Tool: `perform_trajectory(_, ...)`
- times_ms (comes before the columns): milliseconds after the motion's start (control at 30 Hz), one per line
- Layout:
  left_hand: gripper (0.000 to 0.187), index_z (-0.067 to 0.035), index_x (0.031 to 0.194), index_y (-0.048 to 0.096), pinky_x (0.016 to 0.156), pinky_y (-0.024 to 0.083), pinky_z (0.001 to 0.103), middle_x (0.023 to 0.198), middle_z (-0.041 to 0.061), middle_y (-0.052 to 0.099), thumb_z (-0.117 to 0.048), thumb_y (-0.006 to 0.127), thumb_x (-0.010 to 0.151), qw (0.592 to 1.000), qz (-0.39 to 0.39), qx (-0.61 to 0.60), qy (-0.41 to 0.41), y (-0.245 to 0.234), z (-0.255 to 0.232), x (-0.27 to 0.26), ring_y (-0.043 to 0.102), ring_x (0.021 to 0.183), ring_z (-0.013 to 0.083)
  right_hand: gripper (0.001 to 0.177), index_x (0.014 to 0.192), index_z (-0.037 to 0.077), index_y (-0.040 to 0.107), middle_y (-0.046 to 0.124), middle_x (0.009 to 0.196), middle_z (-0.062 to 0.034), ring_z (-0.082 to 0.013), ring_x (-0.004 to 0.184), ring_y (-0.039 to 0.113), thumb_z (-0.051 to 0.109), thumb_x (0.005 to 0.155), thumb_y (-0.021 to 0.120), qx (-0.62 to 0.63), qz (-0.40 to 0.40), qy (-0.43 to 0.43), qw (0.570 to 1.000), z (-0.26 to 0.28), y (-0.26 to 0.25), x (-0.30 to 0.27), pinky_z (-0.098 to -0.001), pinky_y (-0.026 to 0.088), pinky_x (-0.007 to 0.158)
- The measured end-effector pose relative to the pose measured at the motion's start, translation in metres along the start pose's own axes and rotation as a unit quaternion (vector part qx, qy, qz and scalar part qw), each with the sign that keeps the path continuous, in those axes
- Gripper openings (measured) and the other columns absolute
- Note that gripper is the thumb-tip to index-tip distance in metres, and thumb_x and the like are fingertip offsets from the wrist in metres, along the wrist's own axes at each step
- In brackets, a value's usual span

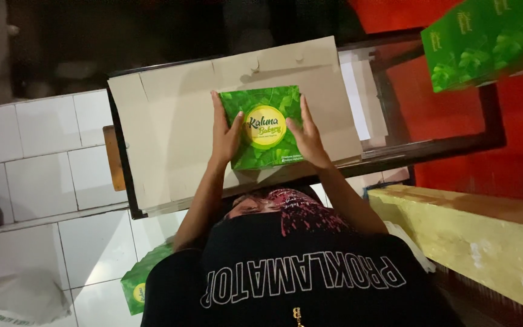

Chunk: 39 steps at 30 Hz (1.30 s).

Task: The person assembles a flat cardboard box into a rectangular container. They fold the flaps, insert a green product package, and tuck the sides to form the box. The person then repeats the process with another flat box.

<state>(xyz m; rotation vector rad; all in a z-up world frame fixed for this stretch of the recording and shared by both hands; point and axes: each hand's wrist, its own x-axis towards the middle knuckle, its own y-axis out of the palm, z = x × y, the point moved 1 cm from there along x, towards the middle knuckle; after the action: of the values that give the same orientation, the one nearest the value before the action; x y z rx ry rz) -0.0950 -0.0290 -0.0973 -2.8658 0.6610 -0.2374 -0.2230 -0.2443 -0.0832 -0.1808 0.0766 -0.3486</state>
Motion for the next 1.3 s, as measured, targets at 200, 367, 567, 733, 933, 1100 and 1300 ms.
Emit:
perform_trajectory(200, 0.085, 0.003, 0.165, -0.003, 0.131, 0.017, 0.039, 0.174, 0.027, 0.001, -0.014, 0.058, 0.109, 1.000, 0.003, -0.003, 0.011, -0.001, -0.010, -0.001, 0.011, 0.162, 0.0343, 0.087, 0.167, 0.000, 0.003, 0.010, 0.176, -0.0225, -0.0291, 0.163, 0.014, 0.029, 0.108, 0.059, 0.060, 0.011, -0.023, 0.998, -0.004, 0.002, -0.002, -0.0395, 0.015, 0.131)
perform_trajectory(367, 0.084, 0.001, 0.165, 0.000, 0.126, 0.030, 0.040, 0.171, 0.027, 0.018, -0.014, 0.057, 0.106, 0.999, 0.002, -0.009, -0.033, -0.001, -0.024, -0.003, 0.028, 0.158, 0.0351, 0.090, 0.167, 0.001, 0.001, 0.010, 0.175, -0.0222, -0.0288, 0.161, 0.016, 0.030, 0.106, 0.061, 0.048, 0.018, -0.017, 0.999, 0.002, 0.003, -0.002, -0.0393, 0.017, 0.130)
perform_trajectory(567, 0.070, -0.005, 0.165, 0.019, 0.120, 0.040, 0.039, 0.163, 0.025, 0.041, -0.015, 0.055, 0.106, 0.992, 0.000, -0.097, -0.075, -0.007, 0.013, 0.002, 0.043, 0.149, 0.0356, 0.095, 0.167, 0.002, 0.002, 0.005, 0.176, -0.0225, -0.0301, 0.163, 0.009, 0.033, 0.103, 0.065, 0.027, 0.021, -0.018, 0.999, -0.005, -0.001, -0.003, -0.0408, 0.012, 0.131)
perform_trajectory(733, 0.059, -0.001, 0.158, 0.038, 0.119, 0.039, 0.042, 0.157, 0.026, 0.048, -0.018, 0.063, 0.108, 0.998, -0.033, 0.011, -0.055, -0.009, 0.008, 0.005, 0.047, 0.148, 0.0376, 0.098, 0.168, 0.002, -0.001, 0.002, 0.178, -0.0238, -0.0304, 0.165, 0.004, 0.033, 0.104, 0.067, 0.004, 0.035, -0.031, 0.999, -0.008, -0.001, -0.003, -0.0410, 0.008, 0.133)
perform_trajectory(933, 0.056, -0.004, 0.157, 0.042, 0.111, 0.050, 0.040, 0.148, 0.022, 0.062, -0.025, 0.059, 0.108, 0.991, -0.013, 0.084, -0.105, -0.017, -0.028, 0.009, 0.064, 0.135, 0.0323, 0.105, 0.167, 0.002, -0.005, -0.004, 0.177, -0.0242, -0.0299, 0.164, -0.001, 0.033, 0.101, 0.069, 0.001, 0.040, -0.032, 0.999, -0.015, -0.002, -0.001, -0.0423, 0.004, 0.132)
perform_trajectory(1100, 0.071, -0.008, 0.168, 0.005, 0.117, 0.039, 0.040, 0.164, 0.028, 0.036, -0.017, 0.047, 0.112, 0.998, 0.040, 0.007, -0.055, -0.007, 0.023, 0.011, 0.045, 0.147, 0.0365, 0.094, 0.168, 0.005, -0.002, 0.001, 0.177, -0.0199, -0.0288, 0.164, 0.004, 0.029, 0.105, 0.064, 0.059, 0.028, -0.031, 0.997, -0.015, 0.003, 0.005, -0.0421, 0.008, 0.131)
perform_trajectory(1300, 0.068, -0.014, 0.169, 0.010, 0.117, 0.042, 0.038, 0.163, 0.022, 0.043, -0.016, 0.048, 0.113, 0.990, 0.014, -0.121, -0.075, 0.001, -0.017, 0.006, 0.050, 0.141, 0.0285, 0.072, 0.170, 0.008, 0.007, 0.007, 0.179, -0.0124, -0.0251, 0.166, 0.006, 0.024, 0.114, 0.049, 0.045, 0.007, -0.037, 0.998, -0.017, 0.000, 0.001, -0.0389, 0.010, 0.133)
